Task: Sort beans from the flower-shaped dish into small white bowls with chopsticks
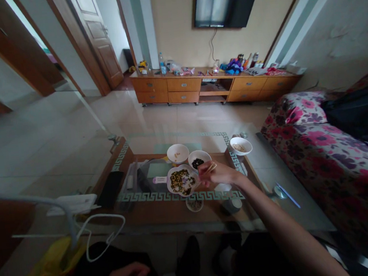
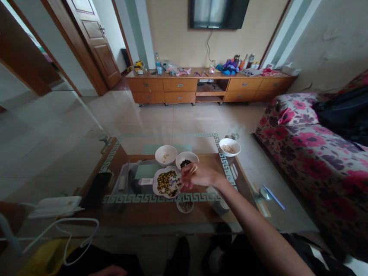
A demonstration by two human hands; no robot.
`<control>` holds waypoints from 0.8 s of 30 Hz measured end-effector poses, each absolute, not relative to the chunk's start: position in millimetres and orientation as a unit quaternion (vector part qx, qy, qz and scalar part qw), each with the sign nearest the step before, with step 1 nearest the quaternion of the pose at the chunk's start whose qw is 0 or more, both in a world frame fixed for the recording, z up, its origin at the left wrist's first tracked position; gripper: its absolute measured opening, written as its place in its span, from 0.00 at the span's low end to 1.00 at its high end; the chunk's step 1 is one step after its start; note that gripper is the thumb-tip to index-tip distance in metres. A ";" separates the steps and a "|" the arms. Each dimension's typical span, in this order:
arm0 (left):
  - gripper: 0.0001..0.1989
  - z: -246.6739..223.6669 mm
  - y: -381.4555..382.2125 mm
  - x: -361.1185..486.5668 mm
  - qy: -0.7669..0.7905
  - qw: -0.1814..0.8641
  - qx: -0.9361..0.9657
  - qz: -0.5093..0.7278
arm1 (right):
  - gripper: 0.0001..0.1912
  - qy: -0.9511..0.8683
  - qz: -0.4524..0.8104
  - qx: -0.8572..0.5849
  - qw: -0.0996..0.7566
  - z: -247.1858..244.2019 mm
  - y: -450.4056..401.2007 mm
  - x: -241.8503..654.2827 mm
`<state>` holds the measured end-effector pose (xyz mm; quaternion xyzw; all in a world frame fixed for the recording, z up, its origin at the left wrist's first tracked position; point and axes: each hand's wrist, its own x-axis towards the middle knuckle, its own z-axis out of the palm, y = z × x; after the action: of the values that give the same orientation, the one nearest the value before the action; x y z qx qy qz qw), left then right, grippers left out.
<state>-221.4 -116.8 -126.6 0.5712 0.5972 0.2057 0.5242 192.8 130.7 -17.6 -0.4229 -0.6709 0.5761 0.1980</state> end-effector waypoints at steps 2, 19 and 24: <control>0.24 -106.0 -97.4 -211.2 0.595 0.467 0.604 0.252 | 0.12 -0.676 0.573 -0.425 0.184 -18.8 140.1 179.5; 0.23 -113.3 186.5 -177.4 0.702 0.086 0.654 0.269 | 0.23 -0.697 0.453 -0.446 0.331 -40.7 119.2 197.5; 0.29 -122.3 185.5 -169.7 0.747 0.055 0.627 0.214 | 0.17 -0.745 0.324 -0.476 0.335 -38.6 112.0 216.9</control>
<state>-169.7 185.5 -122.3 0.6267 0.7472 0.2140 0.0551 216.9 112.0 -38.6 -0.4761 -0.7454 0.3245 0.3352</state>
